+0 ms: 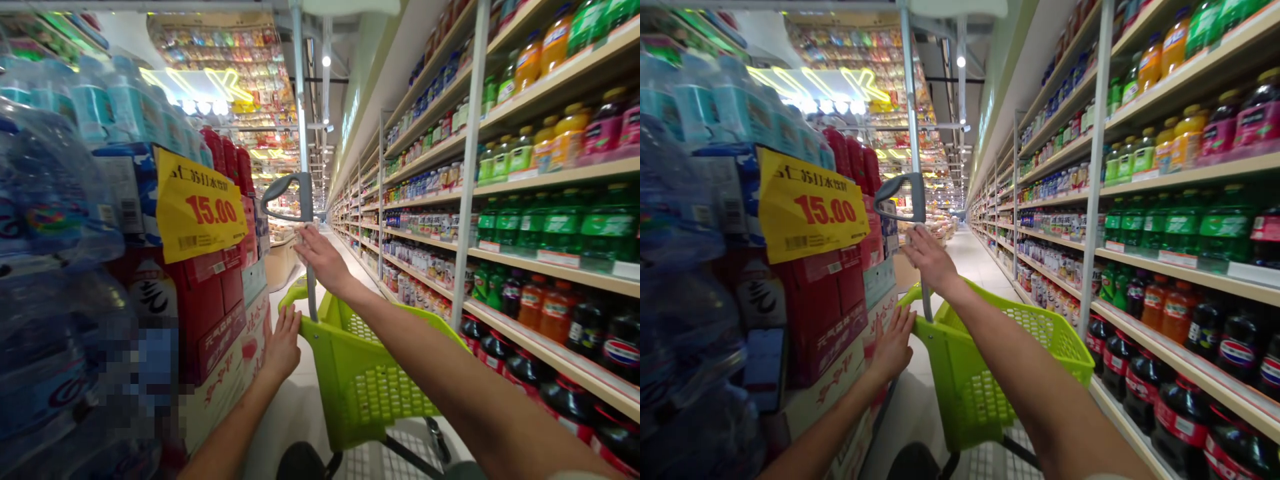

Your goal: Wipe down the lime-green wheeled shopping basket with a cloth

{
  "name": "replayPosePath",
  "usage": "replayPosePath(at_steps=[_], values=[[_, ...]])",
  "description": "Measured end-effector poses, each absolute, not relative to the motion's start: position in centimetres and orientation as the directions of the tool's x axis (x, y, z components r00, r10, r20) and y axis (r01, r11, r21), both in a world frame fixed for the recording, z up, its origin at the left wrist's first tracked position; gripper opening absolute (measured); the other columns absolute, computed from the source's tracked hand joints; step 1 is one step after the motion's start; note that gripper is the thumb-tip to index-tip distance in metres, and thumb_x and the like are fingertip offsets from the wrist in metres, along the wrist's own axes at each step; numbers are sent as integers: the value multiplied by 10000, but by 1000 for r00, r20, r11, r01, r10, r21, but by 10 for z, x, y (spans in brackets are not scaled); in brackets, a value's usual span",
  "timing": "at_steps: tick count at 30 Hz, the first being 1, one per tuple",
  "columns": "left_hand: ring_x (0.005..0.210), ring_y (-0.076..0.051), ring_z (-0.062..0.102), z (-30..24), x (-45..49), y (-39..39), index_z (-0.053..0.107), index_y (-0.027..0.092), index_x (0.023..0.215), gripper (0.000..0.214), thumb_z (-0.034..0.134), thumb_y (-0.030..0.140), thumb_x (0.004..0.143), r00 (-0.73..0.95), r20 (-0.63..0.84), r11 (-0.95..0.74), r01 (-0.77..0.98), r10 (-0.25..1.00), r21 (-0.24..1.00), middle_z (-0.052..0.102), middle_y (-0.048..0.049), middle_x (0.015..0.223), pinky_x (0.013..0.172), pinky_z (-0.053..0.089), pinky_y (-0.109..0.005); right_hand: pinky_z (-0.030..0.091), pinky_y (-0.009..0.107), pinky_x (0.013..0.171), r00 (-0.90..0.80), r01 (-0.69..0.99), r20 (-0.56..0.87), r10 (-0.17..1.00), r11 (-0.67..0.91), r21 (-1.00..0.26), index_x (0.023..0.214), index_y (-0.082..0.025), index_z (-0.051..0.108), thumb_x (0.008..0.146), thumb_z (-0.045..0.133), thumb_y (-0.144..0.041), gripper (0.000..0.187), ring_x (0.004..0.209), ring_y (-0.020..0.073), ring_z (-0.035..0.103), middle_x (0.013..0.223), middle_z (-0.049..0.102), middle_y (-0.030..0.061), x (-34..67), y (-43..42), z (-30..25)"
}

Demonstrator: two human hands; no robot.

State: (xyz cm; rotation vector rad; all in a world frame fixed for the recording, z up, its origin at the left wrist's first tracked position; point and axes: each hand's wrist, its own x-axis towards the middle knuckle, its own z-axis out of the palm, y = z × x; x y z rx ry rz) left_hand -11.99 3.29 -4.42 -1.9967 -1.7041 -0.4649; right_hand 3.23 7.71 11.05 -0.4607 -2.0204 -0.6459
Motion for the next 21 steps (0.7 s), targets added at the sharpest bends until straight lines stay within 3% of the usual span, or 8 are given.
replayPosePath(at_steps=[4,7,12,16,19,21], values=[[1349,-263,38,-42,-121,33,231,165,1368,773,432,108,624,175,510,-113,982,842,-151,145,-46,1468,1054,29,-568,282,398,1049,-724,511,676,138,765,391,1090,-135,580,886,426,-170,258,1301,199,245,1304,466,90,38,72,61],[1348,-268,42,-40,-120,32,238,172,1366,759,445,127,637,186,501,-127,980,845,-150,157,-45,1466,1055,19,-568,336,356,1028,-771,463,624,127,784,413,1054,-132,600,879,450,-192,238,1258,193,333,1229,536,94,48,65,-8],[1351,-256,35,-39,-117,29,213,169,1372,744,463,184,671,194,518,-153,981,833,-121,113,-35,1473,1056,23,-564,363,350,1013,-622,585,738,261,781,217,1076,-166,593,893,420,-215,256,1251,190,347,1248,524,73,49,52,-100],[1349,-259,52,-38,-117,27,226,159,1367,713,467,235,701,204,512,-175,979,835,-105,124,-38,1471,1059,29,-559,423,312,957,-652,580,670,355,802,139,973,-174,644,849,508,-204,186,1160,186,467,1164,592,61,53,35,-171],[1345,-267,83,-39,-117,28,254,169,1359,671,464,275,730,202,521,-181,979,829,-90,164,-43,1464,1059,40,-562,460,300,912,-654,587,605,454,809,27,910,-181,668,833,528,-195,160,1126,194,503,1143,606,69,59,25,-186],[1343,-268,96,-40,-116,29,262,174,1356,641,453,299,757,197,537,-182,980,820,-83,188,-50,1459,1059,64,-557,430,321,948,-588,594,662,464,803,-35,1019,-179,635,854,485,-183,223,1191,200,437,1220,550,85,61,23,-165]])
